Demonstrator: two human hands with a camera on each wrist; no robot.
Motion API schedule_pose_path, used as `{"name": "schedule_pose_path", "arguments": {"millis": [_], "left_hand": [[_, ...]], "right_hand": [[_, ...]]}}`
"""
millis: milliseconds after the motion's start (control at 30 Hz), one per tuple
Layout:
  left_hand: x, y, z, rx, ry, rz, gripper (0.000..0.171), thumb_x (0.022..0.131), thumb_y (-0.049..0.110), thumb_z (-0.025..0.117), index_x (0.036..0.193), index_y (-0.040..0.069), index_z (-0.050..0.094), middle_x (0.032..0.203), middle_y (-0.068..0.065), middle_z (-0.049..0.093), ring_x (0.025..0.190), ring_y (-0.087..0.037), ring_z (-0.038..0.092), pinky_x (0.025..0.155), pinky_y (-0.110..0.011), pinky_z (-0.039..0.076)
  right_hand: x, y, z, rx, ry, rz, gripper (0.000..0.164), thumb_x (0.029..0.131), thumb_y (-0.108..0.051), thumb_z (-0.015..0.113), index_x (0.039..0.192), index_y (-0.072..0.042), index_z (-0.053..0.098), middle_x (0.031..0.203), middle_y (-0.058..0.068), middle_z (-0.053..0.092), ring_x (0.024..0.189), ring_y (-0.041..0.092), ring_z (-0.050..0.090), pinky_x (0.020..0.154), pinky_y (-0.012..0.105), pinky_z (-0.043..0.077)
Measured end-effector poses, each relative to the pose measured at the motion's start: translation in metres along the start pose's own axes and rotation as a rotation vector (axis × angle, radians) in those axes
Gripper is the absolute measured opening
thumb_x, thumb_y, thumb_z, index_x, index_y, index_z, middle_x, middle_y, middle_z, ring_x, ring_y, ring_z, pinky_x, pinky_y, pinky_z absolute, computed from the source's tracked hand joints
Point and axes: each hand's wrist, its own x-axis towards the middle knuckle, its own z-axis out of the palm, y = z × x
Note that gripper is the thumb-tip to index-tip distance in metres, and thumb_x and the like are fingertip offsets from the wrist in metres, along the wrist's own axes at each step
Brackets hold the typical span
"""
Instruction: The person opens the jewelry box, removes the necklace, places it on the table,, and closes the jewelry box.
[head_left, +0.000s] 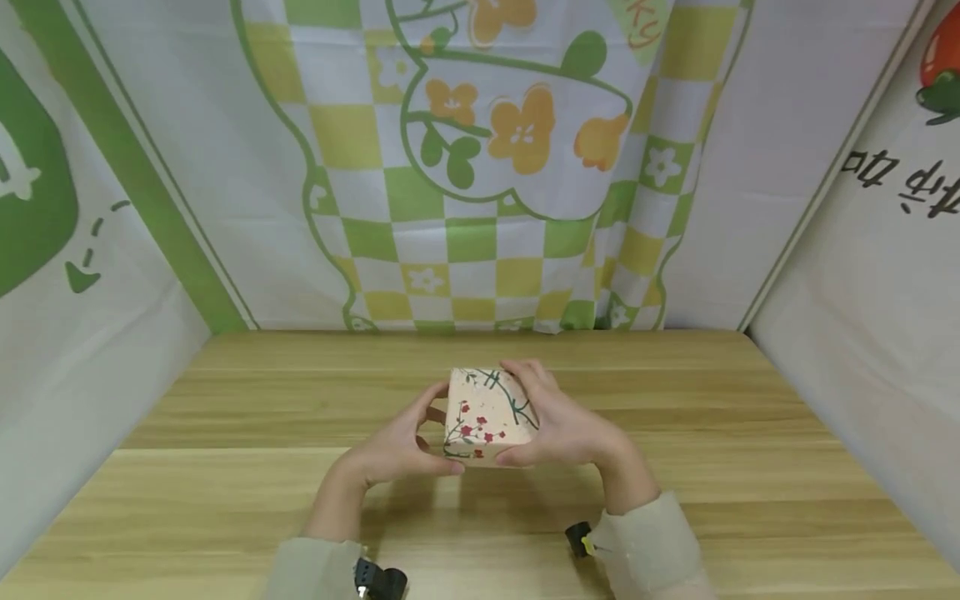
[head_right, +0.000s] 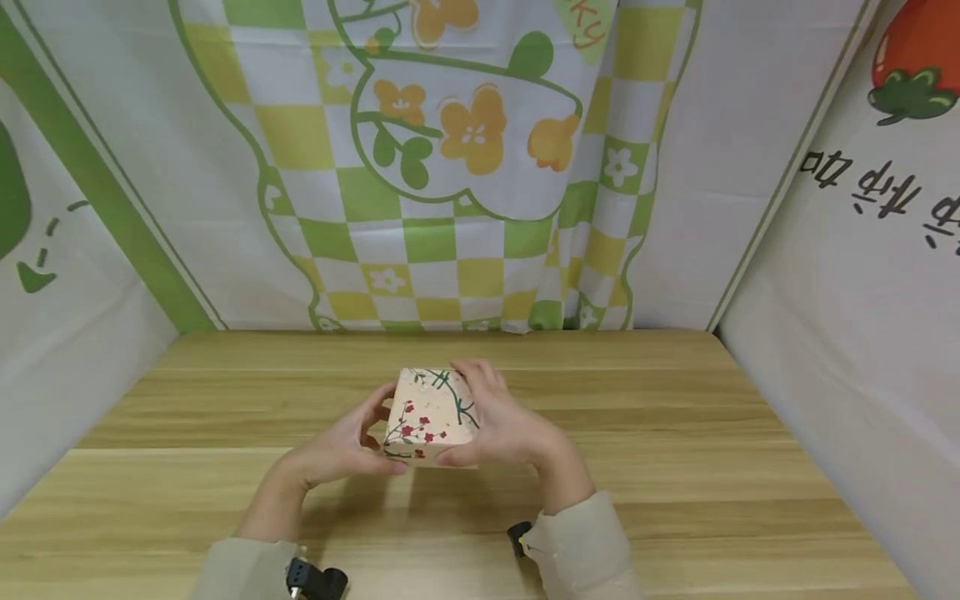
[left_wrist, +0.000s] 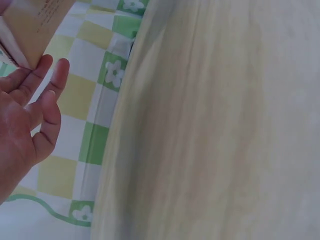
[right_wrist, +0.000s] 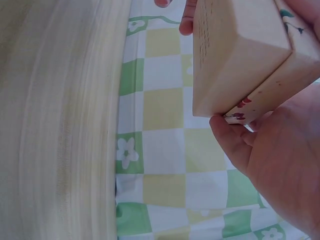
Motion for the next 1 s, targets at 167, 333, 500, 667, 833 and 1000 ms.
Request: {"name": "schedule_pose_path", "arguments": {"millis": [167, 333, 500, 667, 833, 1000], "left_hand": [[-0.0018, 0.0042, -0.0011, 0.011, 0.015, 0.012, 0.103, 0.074, 0.016, 0.086, 0.156, 0.018, 0.023, 0.151, -0.011, 0.037, 0.125, -0.03, 0.046, 0.082, -0.039, 0.05], [-0.0024, 0.0031, -0.0015, 0.003, 0.019, 0.006, 0.102, 0.074, 0.017, 0.086, 0.156, 0.02, 0.024, 0.15, -0.009, 0.04, 0.124, -0.029, 0.049, 0.083, -0.039, 0.05], [-0.0027, 0.0025, -0.0026, 0.002, 0.019, 0.002, 0.102, 0.074, 0.02, 0.086, 0.156, 0.021, 0.024, 0.151, -0.007, 0.041, 0.124, -0.028, 0.051, 0.085, -0.039, 0.047], [-0.0025, 0.0022, -0.0028, -0.021, 0.007, -0.009, 0.103, 0.075, 0.02, 0.085, 0.157, 0.018, 0.023, 0.153, -0.007, 0.04, 0.128, -0.029, 0.049, 0.091, -0.04, 0.047], [-0.0029, 0.0013, -0.0022, -0.038, 0.003, -0.02, 0.101, 0.075, 0.018, 0.084, 0.156, 0.018, 0.023, 0.152, -0.007, 0.041, 0.131, -0.03, 0.048, 0.093, -0.041, 0.047], [-0.0037, 0.0036, -0.002, -0.024, 0.01, -0.023, 0.101, 0.075, 0.019, 0.084, 0.156, 0.02, 0.024, 0.154, -0.004, 0.038, 0.132, -0.028, 0.048, 0.096, -0.043, 0.044]], "right_hand": [[-0.0005, -0.0021, -0.0015, -0.005, -0.007, -0.022, 0.111, 0.069, -0.025, 0.089, 0.155, -0.007, 0.021, 0.151, 0.011, 0.027, 0.133, 0.027, 0.034, 0.109, 0.049, 0.036], [-0.0007, -0.0033, -0.0007, -0.016, 0.001, -0.022, 0.111, 0.068, -0.026, 0.089, 0.155, -0.009, 0.022, 0.151, 0.011, 0.026, 0.133, 0.028, 0.034, 0.109, 0.05, 0.036], [-0.0006, -0.0039, -0.0005, -0.009, 0.021, -0.024, 0.112, 0.066, -0.023, 0.09, 0.155, -0.012, 0.023, 0.152, 0.007, 0.026, 0.133, 0.026, 0.037, 0.109, 0.048, 0.037], [-0.0007, -0.0033, -0.0017, 0.0, 0.026, -0.043, 0.111, 0.067, -0.024, 0.09, 0.155, -0.011, 0.023, 0.152, 0.008, 0.026, 0.132, 0.027, 0.039, 0.109, 0.047, 0.038], [-0.0009, -0.0046, -0.0017, 0.006, 0.019, -0.047, 0.111, 0.068, -0.027, 0.09, 0.155, -0.012, 0.023, 0.152, 0.009, 0.026, 0.131, 0.027, 0.04, 0.108, 0.047, 0.038], [-0.0017, -0.0048, -0.0032, 0.005, 0.039, -0.054, 0.112, 0.067, -0.026, 0.09, 0.155, -0.013, 0.023, 0.152, 0.009, 0.027, 0.131, 0.027, 0.04, 0.108, 0.046, 0.038]]}}
